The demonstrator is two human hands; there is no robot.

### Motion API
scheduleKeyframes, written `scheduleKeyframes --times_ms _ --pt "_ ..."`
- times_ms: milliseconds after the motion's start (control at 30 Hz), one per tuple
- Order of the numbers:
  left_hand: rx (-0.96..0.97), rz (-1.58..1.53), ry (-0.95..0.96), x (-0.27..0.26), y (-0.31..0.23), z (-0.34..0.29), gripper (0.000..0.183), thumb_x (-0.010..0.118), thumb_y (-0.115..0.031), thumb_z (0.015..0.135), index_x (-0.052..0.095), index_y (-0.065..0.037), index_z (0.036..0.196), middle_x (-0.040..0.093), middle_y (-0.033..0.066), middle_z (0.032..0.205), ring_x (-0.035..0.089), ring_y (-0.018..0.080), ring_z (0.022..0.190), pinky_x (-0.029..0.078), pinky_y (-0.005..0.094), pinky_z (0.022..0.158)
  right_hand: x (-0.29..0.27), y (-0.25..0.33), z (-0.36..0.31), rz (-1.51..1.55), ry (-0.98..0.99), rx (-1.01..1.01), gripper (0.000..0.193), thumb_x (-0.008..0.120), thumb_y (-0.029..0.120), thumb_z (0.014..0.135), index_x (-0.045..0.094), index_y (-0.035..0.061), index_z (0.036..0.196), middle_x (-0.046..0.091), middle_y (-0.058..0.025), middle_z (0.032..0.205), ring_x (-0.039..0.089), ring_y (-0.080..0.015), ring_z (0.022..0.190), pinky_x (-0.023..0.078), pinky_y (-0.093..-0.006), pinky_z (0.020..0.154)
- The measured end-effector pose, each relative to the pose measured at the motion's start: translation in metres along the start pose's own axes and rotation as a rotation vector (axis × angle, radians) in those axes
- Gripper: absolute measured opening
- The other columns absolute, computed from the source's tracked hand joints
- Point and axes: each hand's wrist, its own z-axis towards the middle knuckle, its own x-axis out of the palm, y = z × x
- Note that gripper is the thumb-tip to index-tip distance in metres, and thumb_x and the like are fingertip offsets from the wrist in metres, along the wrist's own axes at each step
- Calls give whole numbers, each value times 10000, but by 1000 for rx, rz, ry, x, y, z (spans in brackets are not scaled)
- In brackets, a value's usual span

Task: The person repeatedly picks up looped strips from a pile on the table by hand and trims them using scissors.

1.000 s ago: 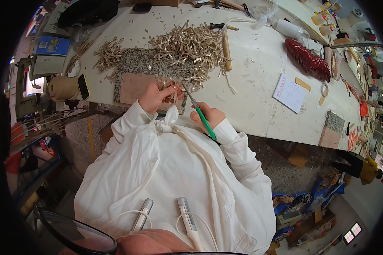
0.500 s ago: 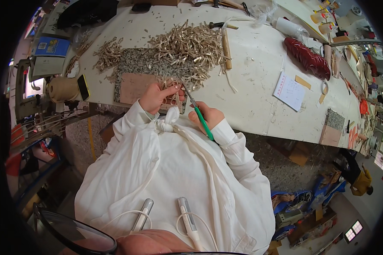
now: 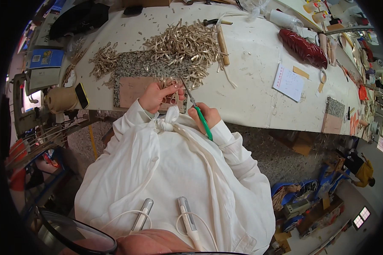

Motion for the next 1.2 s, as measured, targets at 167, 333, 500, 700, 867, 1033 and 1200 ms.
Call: scheduleKeyframes --times_ms 167,333,500,700,867,1033,1200 --pt "28 -69 81 -19 0 7 271 588 -203 893 576 -52 1118 637 40 964 615 140 923 497 260 717 6 7 3 334 -144 148 438 479 441 911 614 26 957 523 -31 554 510 -118 510 422 -277 499" --pt "77 -175 202 -47 1 12 347 585 -132 888 504 -37 1212 601 52 1076 579 148 1016 496 276 791 23 6 10 465 -248 63 477 377 392 968 540 -56 993 416 31 509 360 -51 383 286 -220 361" --pt "33 -232 81 -99 -3 24 315 557 -121 896 508 -28 1193 604 64 1074 599 169 973 509 302 802 44 -6 14 434 -244 128 465 390 397 961 548 -39 1004 429 31 487 371 -59 367 289 -222 354" --pt "132 153 -342 -265 -29 61 351 605 -185 864 529 19 1139 631 102 984 596 198 943 485 339 790 47 -6 16 530 -195 288 419 534 432 893 602 40 1027 481 21 562 442 -69 458 343 -239 406" --pt "401 1129 -1040 -290 -58 69 481 681 -321 791 566 -4 1133 622 143 1051 544 314 1054 416 412 915 44 -9 14 522 -195 350 402 546 423 887 599 50 1027 477 15 541 441 -71 441 335 -236 392" --pt "643 1131 -475 -199 -12 112 290 716 -205 722 666 -53 964 656 151 885 623 313 818 488 370 766 40 -20 10 426 -198 335 417 567 426 871 600 35 1011 504 3 520 470 -75 434 374 -247 403" --pt "603 1238 -339 -121 47 161 377 674 -248 783 583 -85 1111 562 107 1072 440 299 1078 351 376 958 29 -22 1 285 -196 322 441 568 445 863 597 32 1014 527 -18 537 496 -88 453 406 -254 432"
